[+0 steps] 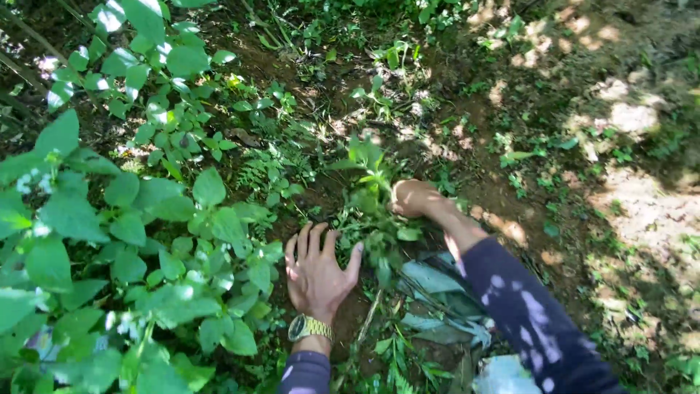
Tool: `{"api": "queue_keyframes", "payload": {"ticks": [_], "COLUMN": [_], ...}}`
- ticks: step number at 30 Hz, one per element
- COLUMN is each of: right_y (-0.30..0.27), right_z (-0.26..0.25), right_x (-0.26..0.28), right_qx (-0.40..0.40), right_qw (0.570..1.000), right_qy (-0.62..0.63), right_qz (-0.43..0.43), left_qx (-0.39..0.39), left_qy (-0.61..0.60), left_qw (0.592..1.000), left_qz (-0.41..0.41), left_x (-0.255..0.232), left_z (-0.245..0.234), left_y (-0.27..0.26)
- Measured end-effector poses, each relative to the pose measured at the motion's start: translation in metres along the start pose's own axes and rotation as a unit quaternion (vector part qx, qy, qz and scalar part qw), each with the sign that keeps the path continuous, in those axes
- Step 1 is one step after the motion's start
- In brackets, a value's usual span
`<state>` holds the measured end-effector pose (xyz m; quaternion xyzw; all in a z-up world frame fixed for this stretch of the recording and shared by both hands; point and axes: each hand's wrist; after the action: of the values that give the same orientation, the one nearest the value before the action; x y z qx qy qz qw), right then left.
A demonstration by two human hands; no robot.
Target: Gathering plants and moss from the forest floor.
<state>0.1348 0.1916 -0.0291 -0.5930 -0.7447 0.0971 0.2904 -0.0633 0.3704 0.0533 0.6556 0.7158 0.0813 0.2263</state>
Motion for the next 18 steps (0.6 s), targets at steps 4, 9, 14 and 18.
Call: {"api": "queue_keyframes", "payload": {"ticks": [4, 9, 14, 18], "right_y": [-0.109, -0.175, -0.232, -0.246], "right_z": [-0.004, 0.022, 0.004, -0.032], "right_x": [-0.057, -0.279, -0.273, -0.083], "right_qx": [0.037, 0.035, -0.098, -0.173], "right_qw": [0.986, 0.996, 0.973, 0.939], "right_qy": [-0.132, -0.067, -0.200, -0.286], "right_qz": [-0.093, -0.047, -0.060, -0.079], "left_qx": [-0.039, -0.077, -0.024, 0.022], "left_qy": [-0.028, -0.074, -0.074, -0.056], "left_qw": [0.999, 0.993, 0.983, 0.989], "left_qz": [0.022, 0.060, 0.166, 0.137], "left_x": [-0.001, 0.000, 0.002, 0.007], "left_z": [-0.005, -0.015, -0.008, 0.029], "left_y": [-0.016, -0.030, -0.046, -0.061]}}
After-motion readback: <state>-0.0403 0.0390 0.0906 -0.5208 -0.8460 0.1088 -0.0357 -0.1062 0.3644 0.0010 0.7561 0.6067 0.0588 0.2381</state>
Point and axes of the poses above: each hand's wrist, its own y-axis towards the middle knuckle, its own z-axis out of the palm, x = y × z, and after that the axes turned 4 degrees about -x, right-handed
